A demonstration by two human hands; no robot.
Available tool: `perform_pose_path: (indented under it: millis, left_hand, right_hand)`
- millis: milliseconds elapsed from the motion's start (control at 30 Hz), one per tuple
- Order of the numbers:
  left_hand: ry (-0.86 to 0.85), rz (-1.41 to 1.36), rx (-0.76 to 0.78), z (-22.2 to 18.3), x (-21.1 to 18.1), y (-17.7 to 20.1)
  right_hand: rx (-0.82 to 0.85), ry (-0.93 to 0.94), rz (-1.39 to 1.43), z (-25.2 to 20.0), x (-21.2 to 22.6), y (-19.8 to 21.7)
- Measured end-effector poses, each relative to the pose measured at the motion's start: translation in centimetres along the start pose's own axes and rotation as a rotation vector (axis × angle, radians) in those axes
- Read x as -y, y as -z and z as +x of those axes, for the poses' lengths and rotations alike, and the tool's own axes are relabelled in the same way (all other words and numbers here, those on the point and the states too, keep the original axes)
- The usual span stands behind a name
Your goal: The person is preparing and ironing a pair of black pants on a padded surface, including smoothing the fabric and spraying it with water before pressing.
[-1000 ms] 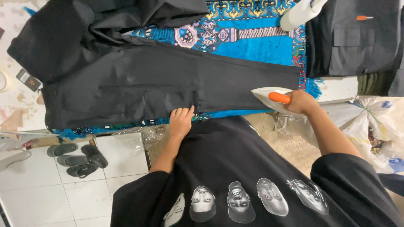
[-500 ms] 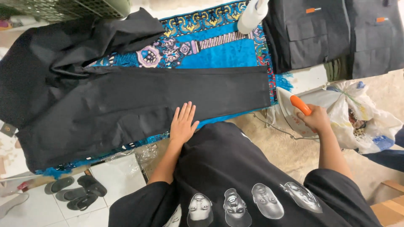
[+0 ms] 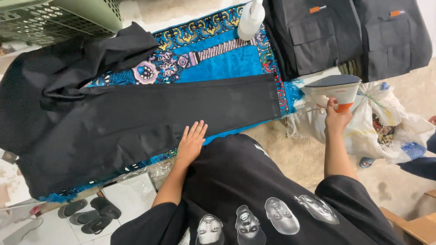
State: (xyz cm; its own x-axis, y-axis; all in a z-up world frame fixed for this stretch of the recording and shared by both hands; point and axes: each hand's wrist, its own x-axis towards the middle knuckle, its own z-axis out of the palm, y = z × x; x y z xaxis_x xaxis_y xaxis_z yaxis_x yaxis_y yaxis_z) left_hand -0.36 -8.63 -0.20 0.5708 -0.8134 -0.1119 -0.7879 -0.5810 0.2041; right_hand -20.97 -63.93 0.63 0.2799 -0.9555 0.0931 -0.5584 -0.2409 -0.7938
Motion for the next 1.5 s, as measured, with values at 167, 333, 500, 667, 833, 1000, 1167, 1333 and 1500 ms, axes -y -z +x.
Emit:
perform_pose_path:
  millis: [167,333,500,667,833,1000,1167,1333,1500]
  left_hand:
    - [0.029,-0.106,0.166,0.2,0.1,0.3]
    - [-0.016,-0.013,0.059,0.3,0.3,-0.4]
    - [0.033,-0.11,0.116,-0.2,-0.7,2.0]
    - [0.35,-0.164,-0.376,-2.2,-1.4,4.7]
    - [1.193,-0.176,-0.827,-7.6,2.4,2.7]
    - [2.06,-1.042,-1.368,-15.6,10.8,4.2]
    - [1.869,-1.506,-1.456,-21.9,17.9,8.1]
    - [1.827,-1.805,-1.378,-24.3,22.7,12.8]
    - [2.006,-1.659,-1.424,-25.5,26.8,12.9]
  right_hand:
    - [-0.11,-0.111,0.242,-0.4,2.3,-2.8]
    - [-0.081,-0.167,0.044,-0.2,5.5,-2.3]
    - [-0.063,-0.181,0.018,-0.7,5.2,-2.3]
    - [-0.013,-0.224,0.264,-3.2,-0.1,-2.0]
    - [0.129,-0.385,0.094,-11.5,1.1,-4.8]
    - [0.53,-0.599,0.217,-17.4,9.8,-7.5]
    - [0.378,-0.757,0.308,-17.0,8.7,-10.3]
    - [0.37,-0.746,0.437,-16.9,12.2,-11.1]
    - [0.618,-0.87,0.488,-15.1,10.0,-12.4]
